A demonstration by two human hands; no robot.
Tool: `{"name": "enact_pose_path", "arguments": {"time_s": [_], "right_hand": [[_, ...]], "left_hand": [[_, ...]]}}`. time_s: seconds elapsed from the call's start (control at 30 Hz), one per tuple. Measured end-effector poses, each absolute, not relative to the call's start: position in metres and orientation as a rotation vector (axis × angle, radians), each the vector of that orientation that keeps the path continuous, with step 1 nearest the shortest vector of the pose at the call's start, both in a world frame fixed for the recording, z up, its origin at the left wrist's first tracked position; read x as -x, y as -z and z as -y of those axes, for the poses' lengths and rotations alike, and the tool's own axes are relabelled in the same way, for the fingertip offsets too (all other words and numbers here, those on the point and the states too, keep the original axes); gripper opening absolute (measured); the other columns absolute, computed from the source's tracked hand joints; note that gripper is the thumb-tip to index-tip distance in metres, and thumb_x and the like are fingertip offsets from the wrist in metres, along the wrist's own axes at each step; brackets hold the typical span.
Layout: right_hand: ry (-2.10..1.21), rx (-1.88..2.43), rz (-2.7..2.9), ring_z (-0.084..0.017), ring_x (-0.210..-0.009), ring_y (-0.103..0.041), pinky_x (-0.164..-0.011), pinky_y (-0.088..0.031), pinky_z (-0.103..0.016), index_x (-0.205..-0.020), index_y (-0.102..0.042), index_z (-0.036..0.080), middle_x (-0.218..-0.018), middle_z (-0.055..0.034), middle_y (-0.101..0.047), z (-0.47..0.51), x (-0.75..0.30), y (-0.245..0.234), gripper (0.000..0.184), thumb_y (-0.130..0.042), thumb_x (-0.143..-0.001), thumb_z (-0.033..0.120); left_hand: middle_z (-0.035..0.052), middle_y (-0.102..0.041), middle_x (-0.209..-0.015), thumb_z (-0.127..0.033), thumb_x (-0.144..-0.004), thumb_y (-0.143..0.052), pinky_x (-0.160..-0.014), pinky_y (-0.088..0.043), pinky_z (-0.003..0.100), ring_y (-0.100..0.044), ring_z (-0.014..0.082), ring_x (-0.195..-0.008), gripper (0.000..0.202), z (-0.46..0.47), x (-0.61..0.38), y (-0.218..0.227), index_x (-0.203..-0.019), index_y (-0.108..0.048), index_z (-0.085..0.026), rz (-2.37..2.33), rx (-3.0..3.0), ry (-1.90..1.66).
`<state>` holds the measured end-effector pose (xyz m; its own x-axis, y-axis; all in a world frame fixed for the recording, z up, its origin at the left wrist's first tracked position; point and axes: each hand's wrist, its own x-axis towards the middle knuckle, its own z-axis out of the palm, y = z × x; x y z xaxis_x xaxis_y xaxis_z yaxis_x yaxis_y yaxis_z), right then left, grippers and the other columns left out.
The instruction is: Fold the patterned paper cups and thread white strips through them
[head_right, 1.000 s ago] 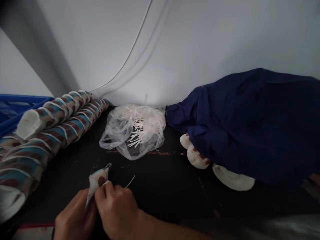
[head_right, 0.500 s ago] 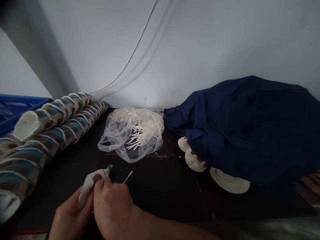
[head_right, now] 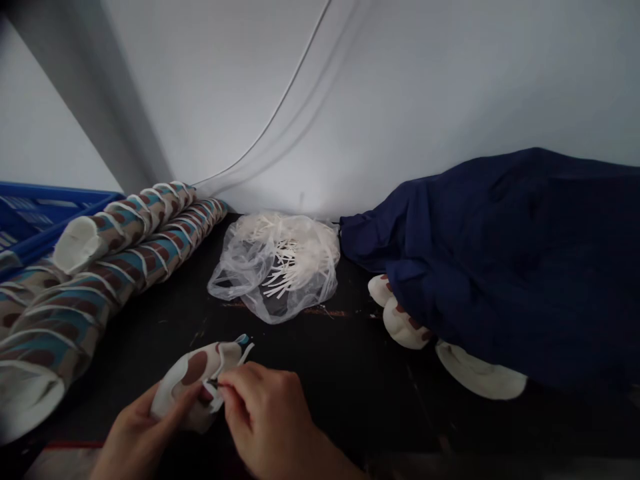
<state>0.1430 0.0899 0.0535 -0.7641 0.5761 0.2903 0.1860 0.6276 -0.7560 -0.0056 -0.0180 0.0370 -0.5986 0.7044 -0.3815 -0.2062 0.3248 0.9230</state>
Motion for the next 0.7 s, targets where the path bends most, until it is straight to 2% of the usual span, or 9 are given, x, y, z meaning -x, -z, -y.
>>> {"name": "enact_pose_path", "arguments": {"time_s": [0.1,0.3,0.4,0.5,0.6,0.7], "right_hand": [[-0.845,0.632,2.443,-0.014,-0.068,-0.065,-0.063,-0.042,-0.022,-0.094,-0.067,0.02,-0.079,-0.0014,-0.069,-0.082,-0.14,-0.054,0.018,-0.049,-0.094,0.015],[-0.754,0.69,2.544,-0.015,-0.068,-0.067,-0.06,-0.042,-0.023,-0.091,-0.064,0.021,-0.079,-0.0008,-0.069,-0.078,-0.138,-0.056,0.018,-0.048,-0.094,0.015],[-0.584,0.713,2.609,-0.017,-0.063,-0.066,-0.056,-0.042,-0.024,-0.085,-0.061,0.02,-0.076,-0.0018,-0.068,-0.07,-0.133,-0.052,0.015,-0.05,-0.09,0.01],[-0.308,0.768,2.65,-0.021,-0.058,-0.066,-0.05,-0.043,-0.027,-0.084,-0.058,0.018,-0.073,-0.0046,-0.067,-0.059,-0.119,-0.042,0.014,-0.052,-0.084,0.005],[-0.227,0.869,2.685,-0.024,-0.06,-0.068,-0.05,-0.046,-0.029,-0.086,-0.058,0.017,-0.076,-0.0065,-0.069,-0.055,-0.105,-0.035,0.018,-0.05,-0.084,0.001],[-0.501,0.886,2.726,-0.022,-0.062,-0.069,-0.052,-0.045,-0.028,-0.089,-0.058,0.017,-0.078,-0.0059,-0.071,-0.064,-0.104,-0.041,0.015,-0.048,-0.09,0.006]], "left_hand": [[0.0054,-0.08,-0.095,-0.056,-0.067,-0.077,-0.071,-0.057,0.025,-0.072,0.0275,-0.094,0.062,0.02,0.001,-0.032,-0.115,-0.07,-0.017,-1.826,-0.44,-1.369],[0.0013,-0.08,-0.104,-0.05,-0.07,-0.077,-0.081,-0.056,0.026,-0.072,0.0267,-0.098,0.047,0.023,-0.005,-0.03,-0.11,-0.075,-0.025,-1.875,-0.512,-1.453],[0.0001,-0.079,-0.084,-0.041,-0.072,-0.076,-0.072,-0.055,0.023,-0.072,0.0227,-0.079,0.034,0.023,-0.007,-0.032,-0.102,-0.078,-0.026,-2.058,-0.802,-1.409],[-0.0005,-0.07,-0.063,-0.039,-0.076,-0.072,-0.061,-0.053,0.022,-0.064,0.0169,-0.056,0.021,0.023,-0.008,-0.029,-0.088,-0.078,-0.023,-2.149,-1.082,-1.38],[0.0003,-0.069,-0.063,-0.043,-0.08,-0.066,-0.057,-0.05,0.022,-0.061,0.0154,-0.053,0.023,0.024,-0.007,-0.022,-0.08,-0.075,-0.022,-2.175,-1.131,-1.359],[-0.0007,-0.07,-0.066,-0.045,-0.078,-0.068,-0.058,-0.049,0.021,-0.064,0.017,-0.06,0.026,0.023,-0.001,-0.019,-0.087,-0.075,-0.022,-2.191,-1.011,-1.281]]}}
